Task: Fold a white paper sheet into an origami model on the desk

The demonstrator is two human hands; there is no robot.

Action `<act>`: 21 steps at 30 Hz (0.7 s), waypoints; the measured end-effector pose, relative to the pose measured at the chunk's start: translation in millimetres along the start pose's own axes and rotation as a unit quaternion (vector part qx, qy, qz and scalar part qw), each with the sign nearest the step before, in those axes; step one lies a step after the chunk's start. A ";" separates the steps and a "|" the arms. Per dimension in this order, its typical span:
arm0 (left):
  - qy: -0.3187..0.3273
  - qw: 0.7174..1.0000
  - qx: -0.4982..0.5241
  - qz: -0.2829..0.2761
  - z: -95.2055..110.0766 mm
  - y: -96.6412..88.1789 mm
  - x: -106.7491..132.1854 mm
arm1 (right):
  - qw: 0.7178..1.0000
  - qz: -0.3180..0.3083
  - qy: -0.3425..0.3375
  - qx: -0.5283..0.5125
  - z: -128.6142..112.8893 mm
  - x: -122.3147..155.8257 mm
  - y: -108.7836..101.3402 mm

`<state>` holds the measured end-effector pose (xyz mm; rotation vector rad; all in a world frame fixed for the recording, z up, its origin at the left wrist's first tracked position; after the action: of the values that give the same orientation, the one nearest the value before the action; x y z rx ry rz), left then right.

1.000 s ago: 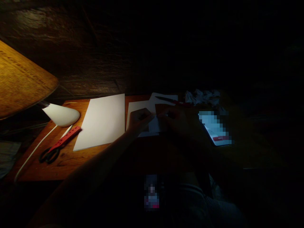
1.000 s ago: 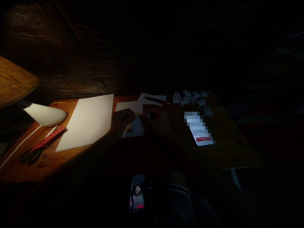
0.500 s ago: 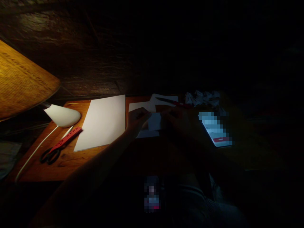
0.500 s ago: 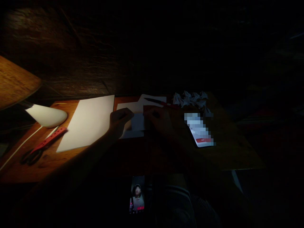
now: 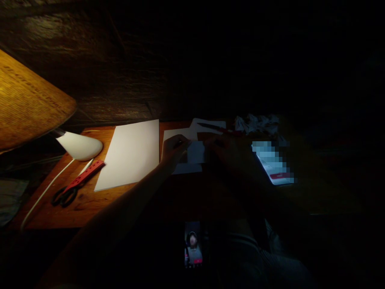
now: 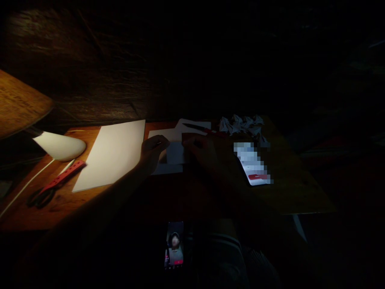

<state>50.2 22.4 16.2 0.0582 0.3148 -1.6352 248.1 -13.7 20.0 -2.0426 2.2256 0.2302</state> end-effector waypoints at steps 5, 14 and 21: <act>-0.016 1.000 0.012 0.012 -7.3 -4.1 -3.3 | 0.999 -0.027 0.023 0.013 6.5 0.4 2.1; 0.003 0.998 0.053 -0.023 -19.9 0.9 -8.4 | 0.997 0.001 0.064 0.034 7.1 1.0 -4.4; 0.050 0.994 0.070 -0.061 -17.3 3.8 -8.3 | 0.995 0.019 0.079 0.052 -1.7 5.3 -4.4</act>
<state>52.1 34.4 0.8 0.2319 0.2848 -1.7770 252.1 -19.5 20.6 -2.0322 2.3136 -0.0458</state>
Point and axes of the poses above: each hand's wrist, its own x-axis away from the middle knuckle, its own y-axis out of the palm, z = x × y, the point moved 7 cm from there along -x, towards the middle knuckle, and after that the axes turned 9 degrees about -x, right-handed, at the moved point
